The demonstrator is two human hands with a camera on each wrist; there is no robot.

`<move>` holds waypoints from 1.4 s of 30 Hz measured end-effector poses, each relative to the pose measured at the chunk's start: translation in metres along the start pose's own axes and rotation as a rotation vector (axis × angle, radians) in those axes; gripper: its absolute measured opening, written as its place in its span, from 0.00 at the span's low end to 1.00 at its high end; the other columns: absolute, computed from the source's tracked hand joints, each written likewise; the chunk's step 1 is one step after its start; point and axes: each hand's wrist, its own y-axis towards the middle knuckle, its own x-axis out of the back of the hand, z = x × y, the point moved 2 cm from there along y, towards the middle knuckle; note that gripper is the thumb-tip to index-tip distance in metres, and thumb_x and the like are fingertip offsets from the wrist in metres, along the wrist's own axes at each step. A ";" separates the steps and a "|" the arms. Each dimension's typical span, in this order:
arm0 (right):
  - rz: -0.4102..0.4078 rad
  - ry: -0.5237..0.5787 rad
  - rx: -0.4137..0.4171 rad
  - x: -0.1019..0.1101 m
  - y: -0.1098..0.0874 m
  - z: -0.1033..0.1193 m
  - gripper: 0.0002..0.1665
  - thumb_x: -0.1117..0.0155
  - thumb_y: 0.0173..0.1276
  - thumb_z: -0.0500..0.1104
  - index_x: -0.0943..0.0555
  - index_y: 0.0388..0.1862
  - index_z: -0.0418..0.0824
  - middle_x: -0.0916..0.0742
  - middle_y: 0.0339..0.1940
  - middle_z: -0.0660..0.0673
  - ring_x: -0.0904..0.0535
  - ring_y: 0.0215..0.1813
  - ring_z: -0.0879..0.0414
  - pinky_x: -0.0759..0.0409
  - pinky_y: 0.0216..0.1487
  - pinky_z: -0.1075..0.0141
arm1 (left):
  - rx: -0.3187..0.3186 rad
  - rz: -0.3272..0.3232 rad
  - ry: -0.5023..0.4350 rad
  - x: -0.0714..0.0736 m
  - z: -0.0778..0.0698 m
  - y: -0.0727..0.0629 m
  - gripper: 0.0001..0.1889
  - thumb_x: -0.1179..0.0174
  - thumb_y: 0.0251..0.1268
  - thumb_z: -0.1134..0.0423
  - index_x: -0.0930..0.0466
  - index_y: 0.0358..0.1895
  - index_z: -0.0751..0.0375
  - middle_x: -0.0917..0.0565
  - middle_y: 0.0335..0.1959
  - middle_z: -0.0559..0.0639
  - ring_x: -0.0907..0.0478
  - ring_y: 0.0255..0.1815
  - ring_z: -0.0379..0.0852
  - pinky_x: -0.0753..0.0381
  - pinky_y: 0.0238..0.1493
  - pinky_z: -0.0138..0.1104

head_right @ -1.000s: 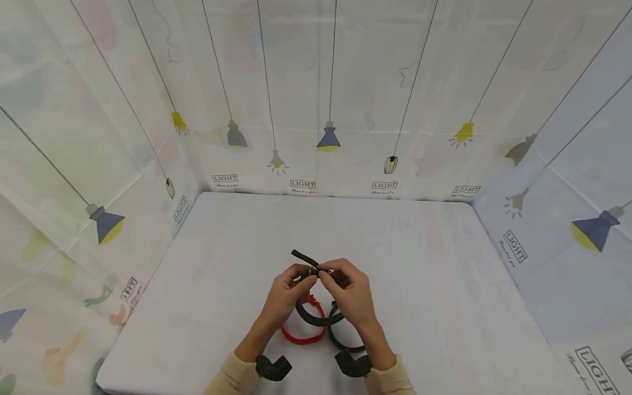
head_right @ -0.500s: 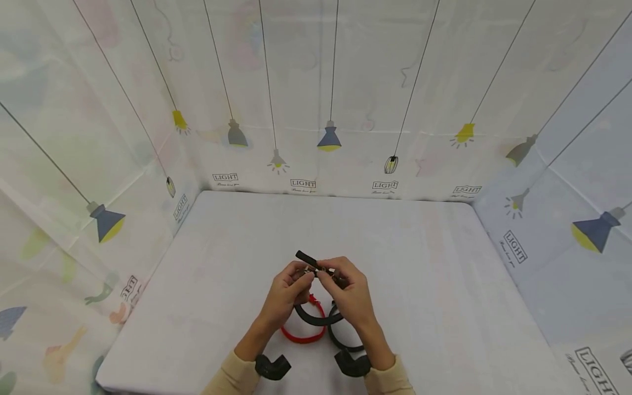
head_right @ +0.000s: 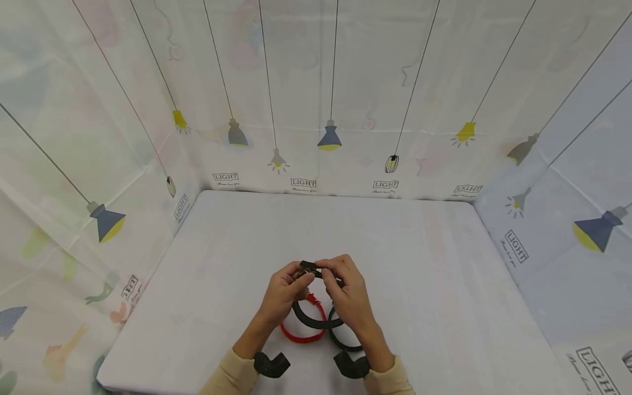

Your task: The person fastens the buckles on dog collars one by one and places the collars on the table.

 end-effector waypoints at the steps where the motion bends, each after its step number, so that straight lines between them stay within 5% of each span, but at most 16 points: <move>1: -0.007 -0.005 -0.004 0.000 0.000 0.002 0.12 0.47 0.72 0.25 0.18 0.47 0.29 0.24 0.37 0.40 0.29 0.23 0.60 0.29 0.22 0.72 | -0.001 0.002 -0.001 -0.001 -0.001 0.000 0.15 0.39 0.72 0.59 0.22 0.50 0.68 0.26 0.24 0.41 0.31 0.22 0.38 0.25 0.27 0.29; 9: -0.040 -0.026 0.044 0.000 0.001 0.003 0.09 0.37 0.66 0.23 0.17 0.43 0.29 0.20 0.36 0.40 0.25 0.26 0.60 0.25 0.25 0.74 | 0.008 0.002 -0.001 -0.002 -0.002 -0.001 0.13 0.38 0.72 0.58 0.21 0.50 0.65 0.26 0.24 0.42 0.31 0.22 0.39 0.24 0.28 0.29; 15: -0.025 0.015 0.070 0.001 0.000 0.001 0.14 0.44 0.68 0.21 0.19 0.51 0.24 0.25 0.34 0.39 0.29 0.21 0.51 0.29 0.21 0.75 | 0.040 -0.017 0.002 -0.001 0.000 -0.001 0.16 0.39 0.72 0.57 0.21 0.55 0.64 0.23 0.28 0.41 0.30 0.24 0.38 0.25 0.29 0.31; 24: -0.015 0.028 0.029 0.002 -0.001 0.003 0.11 0.53 0.73 0.23 0.23 0.43 0.26 0.27 0.35 0.40 0.27 0.22 0.46 0.25 0.22 0.67 | 0.062 -0.003 -0.021 -0.003 0.002 -0.002 0.16 0.37 0.70 0.57 0.21 0.54 0.64 0.25 0.25 0.41 0.31 0.23 0.38 0.25 0.30 0.31; 32: 0.014 0.049 -0.023 0.002 -0.007 -0.032 0.12 0.55 0.75 0.27 0.23 0.42 0.37 0.26 0.39 0.43 0.22 0.25 0.53 0.20 0.25 0.67 | 0.035 -0.004 0.034 -0.003 -0.002 -0.003 0.14 0.37 0.70 0.59 0.19 0.54 0.61 0.24 0.27 0.50 0.30 0.23 0.39 0.20 0.30 0.30; 38: 0.040 0.031 -0.015 0.006 -0.003 -0.018 0.12 0.54 0.71 0.22 0.22 0.41 0.30 0.27 0.37 0.40 0.26 0.21 0.46 0.23 0.21 0.64 | 0.007 0.014 0.079 -0.003 -0.005 -0.002 0.15 0.36 0.70 0.59 0.19 0.55 0.61 0.24 0.27 0.46 0.29 0.23 0.38 0.19 0.28 0.30; 42: 0.062 0.006 -0.011 0.010 0.000 0.000 0.11 0.49 0.71 0.24 0.20 0.42 0.30 0.26 0.36 0.40 0.28 0.23 0.55 0.26 0.20 0.70 | -0.007 0.027 0.072 -0.004 -0.008 -0.001 0.15 0.37 0.71 0.59 0.18 0.54 0.62 0.23 0.27 0.45 0.30 0.23 0.38 0.20 0.27 0.29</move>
